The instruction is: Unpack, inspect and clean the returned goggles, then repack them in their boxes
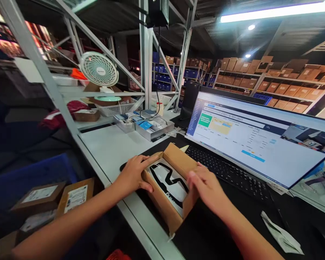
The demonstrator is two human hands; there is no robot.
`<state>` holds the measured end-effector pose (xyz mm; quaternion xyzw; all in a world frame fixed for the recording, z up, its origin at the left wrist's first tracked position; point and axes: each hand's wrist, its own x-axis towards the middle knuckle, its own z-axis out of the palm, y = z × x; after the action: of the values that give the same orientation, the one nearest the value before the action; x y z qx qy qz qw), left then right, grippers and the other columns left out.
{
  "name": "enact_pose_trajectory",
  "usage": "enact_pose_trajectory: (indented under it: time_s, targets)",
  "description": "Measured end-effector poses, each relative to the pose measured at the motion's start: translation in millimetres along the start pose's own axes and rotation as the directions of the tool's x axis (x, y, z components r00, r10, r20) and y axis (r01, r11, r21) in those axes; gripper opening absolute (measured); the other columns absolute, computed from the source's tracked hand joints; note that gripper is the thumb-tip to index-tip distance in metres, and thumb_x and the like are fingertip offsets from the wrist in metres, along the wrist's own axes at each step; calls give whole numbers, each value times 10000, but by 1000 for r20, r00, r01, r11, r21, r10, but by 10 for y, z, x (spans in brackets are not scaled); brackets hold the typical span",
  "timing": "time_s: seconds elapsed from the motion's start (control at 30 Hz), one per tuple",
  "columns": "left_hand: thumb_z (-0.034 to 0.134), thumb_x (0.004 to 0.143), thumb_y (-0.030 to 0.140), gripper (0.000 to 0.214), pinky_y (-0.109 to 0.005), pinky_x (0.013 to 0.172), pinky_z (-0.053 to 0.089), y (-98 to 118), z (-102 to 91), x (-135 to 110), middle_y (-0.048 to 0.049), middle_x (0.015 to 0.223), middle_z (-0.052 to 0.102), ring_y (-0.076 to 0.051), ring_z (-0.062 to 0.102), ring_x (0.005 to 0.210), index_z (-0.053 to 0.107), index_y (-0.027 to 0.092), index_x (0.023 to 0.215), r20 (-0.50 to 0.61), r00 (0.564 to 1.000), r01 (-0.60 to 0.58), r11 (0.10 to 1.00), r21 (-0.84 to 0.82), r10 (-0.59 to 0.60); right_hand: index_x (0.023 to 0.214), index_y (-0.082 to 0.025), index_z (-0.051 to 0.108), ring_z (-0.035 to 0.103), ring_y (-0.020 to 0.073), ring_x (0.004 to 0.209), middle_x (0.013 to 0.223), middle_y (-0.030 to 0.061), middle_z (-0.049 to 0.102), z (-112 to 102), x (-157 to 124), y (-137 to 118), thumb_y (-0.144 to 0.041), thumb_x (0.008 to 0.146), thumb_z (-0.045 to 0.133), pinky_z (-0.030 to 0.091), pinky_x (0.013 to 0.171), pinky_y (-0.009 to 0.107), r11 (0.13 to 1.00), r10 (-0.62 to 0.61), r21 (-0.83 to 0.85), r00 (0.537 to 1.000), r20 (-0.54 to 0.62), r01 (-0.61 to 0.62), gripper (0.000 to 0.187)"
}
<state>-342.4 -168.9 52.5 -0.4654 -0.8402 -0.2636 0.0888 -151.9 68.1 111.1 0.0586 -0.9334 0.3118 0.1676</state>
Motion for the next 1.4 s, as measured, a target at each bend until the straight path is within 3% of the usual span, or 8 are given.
enact_pose_trajectory:
  time_s: [0.1, 0.17, 0.3, 0.4, 0.67, 0.97, 1.17, 1.4]
  targets:
    - [889, 440, 692, 1040, -471, 929, 508, -70, 108, -42, -137, 1190, 628, -348, 614, 1072, 626, 313, 1372, -55, 998, -28, 999, -17, 27, 543, -204, 626, 581, 317, 1247, 1137, 100, 709, -224, -187, 131, -506, 959, 591, 348, 1174, 566, 998, 8, 70, 998, 56, -12, 515]
    - [879, 451, 687, 1021, -458, 913, 521, -107, 154, -72, -128, 1168, 626, -338, 619, 1064, 629, 310, 1367, -84, 996, -39, 999, -31, 36, 840, -235, 775, 292, 407, 1494, 1587, 81, 417, -300, -358, 204, -559, 793, 781, 296, 1202, 591, 995, 96, -52, 980, 174, -88, 328]
    - [854, 467, 703, 1025, -439, 870, 533, -161, 216, -96, -115, 1082, 626, -317, 636, 990, 633, 254, 1362, -147, 987, -75, 994, -82, 62, 1637, -271, 158, 103, 440, 1541, 1703, 125, -82, -205, -556, 364, -668, 569, 887, 185, 1236, 602, 951, 301, -155, 911, 283, -266, 1353]
    - [838, 518, 707, 917, -403, 816, 536, -180, 243, -96, -83, 1023, 629, -286, 643, 922, 670, 265, 1303, -177, 981, -101, 987, -124, 78, 1636, -235, 71, 75, 426, 1539, 1683, 160, 136, -47, -524, 495, -740, 566, 841, 33, 1234, 638, 967, 256, -94, 917, 307, -238, 1411]
    - [918, 554, 589, 800, -341, 729, 515, -190, 263, -90, -37, 934, 633, -241, 637, 832, 687, 290, 1259, -222, 972, -119, 978, -170, 79, 1395, -281, 634, 420, 421, 1420, 1344, 119, 671, 335, -378, 653, -757, 592, 806, 54, 1268, 607, 989, 138, 26, 981, 138, -142, 949]
    - [661, 553, 860, 1059, -379, 729, 498, 338, -23, -120, -83, 965, 651, -260, 610, 840, 592, 164, 1348, -361, 890, -307, 951, -21, 279, 1629, -250, 183, -7, 370, 1550, 1696, 91, -33, -272, -858, 191, -708, 690, 791, 68, 1260, 541, 956, 293, -93, 913, 283, -278, 1209]
    - [678, 687, 815, 879, -361, 706, 466, 871, -84, -177, -80, 983, 667, -230, 572, 785, 584, 173, 1280, -500, 783, -394, 917, 61, 370, 1601, -215, -173, -29, 396, 1556, 1703, 121, -60, -41, -952, -110, -480, 549, 921, -1, 1251, 587, 890, 422, -271, 889, 179, -367, 1540]
    - [823, 693, 633, 824, -431, 862, 483, 911, 19, -135, -82, 1115, 622, -285, 569, 990, 504, 265, 1358, -404, 893, -315, 914, -254, 196, 1631, -213, 119, 306, 355, 1470, 1605, 153, 279, 199, -1001, -36, -343, 602, 801, 245, 1231, 528, 939, 343, -23, 939, -34, -344, 1241]
